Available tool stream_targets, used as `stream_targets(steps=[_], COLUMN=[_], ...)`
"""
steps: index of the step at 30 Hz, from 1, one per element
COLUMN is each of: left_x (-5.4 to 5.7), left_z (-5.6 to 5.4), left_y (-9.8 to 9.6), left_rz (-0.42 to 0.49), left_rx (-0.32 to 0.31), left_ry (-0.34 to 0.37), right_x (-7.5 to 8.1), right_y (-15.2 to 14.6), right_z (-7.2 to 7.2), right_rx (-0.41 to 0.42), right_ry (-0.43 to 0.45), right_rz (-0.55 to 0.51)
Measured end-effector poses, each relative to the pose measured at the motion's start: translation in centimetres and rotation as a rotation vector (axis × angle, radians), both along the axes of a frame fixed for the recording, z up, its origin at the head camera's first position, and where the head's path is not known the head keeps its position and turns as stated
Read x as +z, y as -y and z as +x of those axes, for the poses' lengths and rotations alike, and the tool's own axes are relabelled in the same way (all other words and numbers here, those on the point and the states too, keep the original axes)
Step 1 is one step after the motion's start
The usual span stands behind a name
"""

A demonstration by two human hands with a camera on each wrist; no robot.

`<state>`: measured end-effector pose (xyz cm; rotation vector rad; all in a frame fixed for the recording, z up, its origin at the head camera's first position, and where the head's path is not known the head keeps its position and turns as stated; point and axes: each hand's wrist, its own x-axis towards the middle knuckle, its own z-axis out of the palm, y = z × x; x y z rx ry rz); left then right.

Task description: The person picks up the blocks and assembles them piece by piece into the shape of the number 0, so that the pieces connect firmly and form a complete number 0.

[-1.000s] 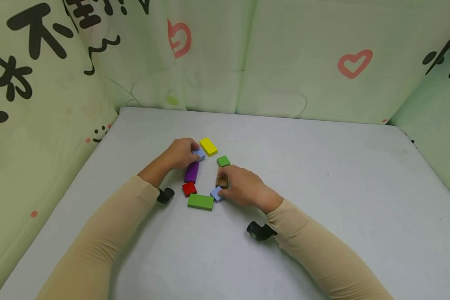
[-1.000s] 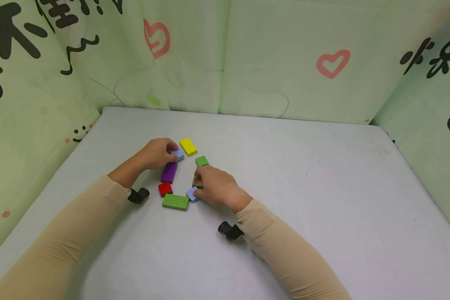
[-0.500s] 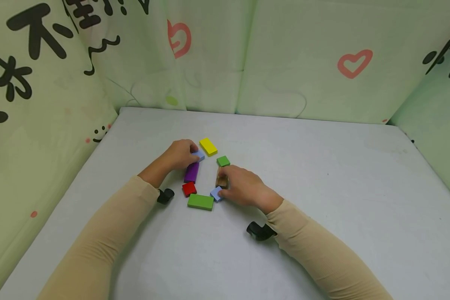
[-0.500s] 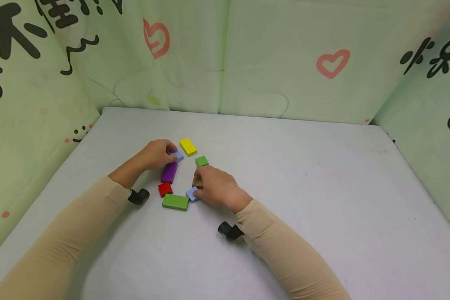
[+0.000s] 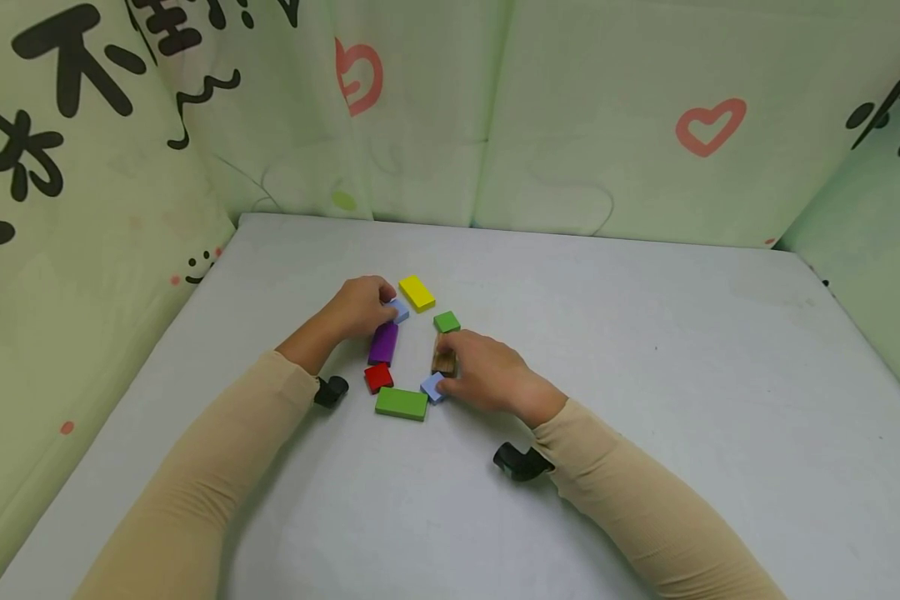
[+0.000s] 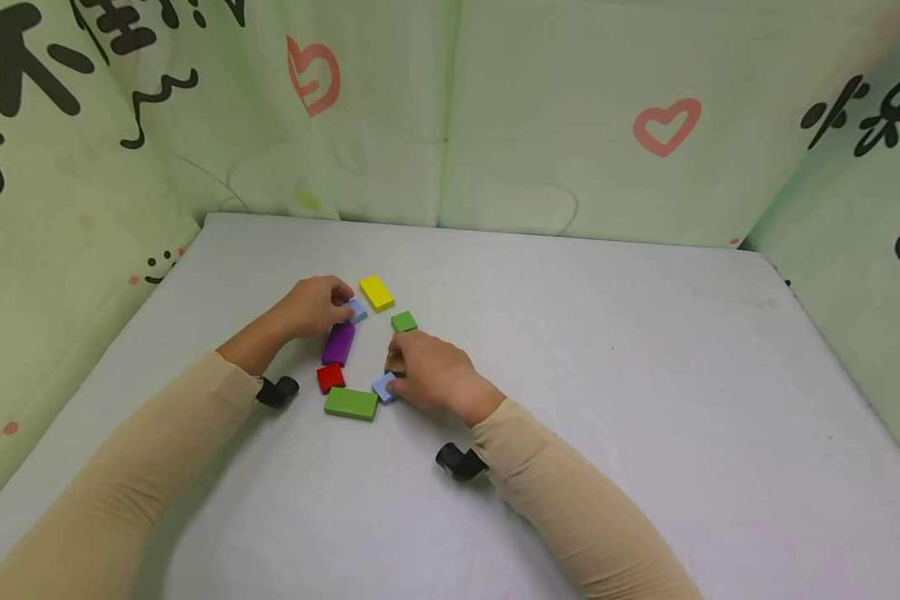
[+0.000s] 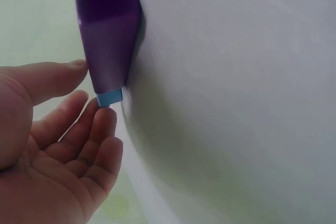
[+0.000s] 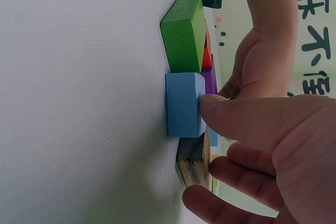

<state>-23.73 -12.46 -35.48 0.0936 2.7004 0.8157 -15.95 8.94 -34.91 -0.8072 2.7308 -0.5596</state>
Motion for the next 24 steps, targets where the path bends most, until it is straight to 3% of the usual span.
stream_targets(steps=[24], left_x=[-0.19], left_z=[0.04], left_y=[-0.13], left_rz=[0.0], left_rx=[-0.002], left_ry=[-0.008], right_x=[0.08], right_y=[0.07], right_z=[-0.02], right_rx=[-0.007], right_ry=[0.024], right_rz=[-0.002])
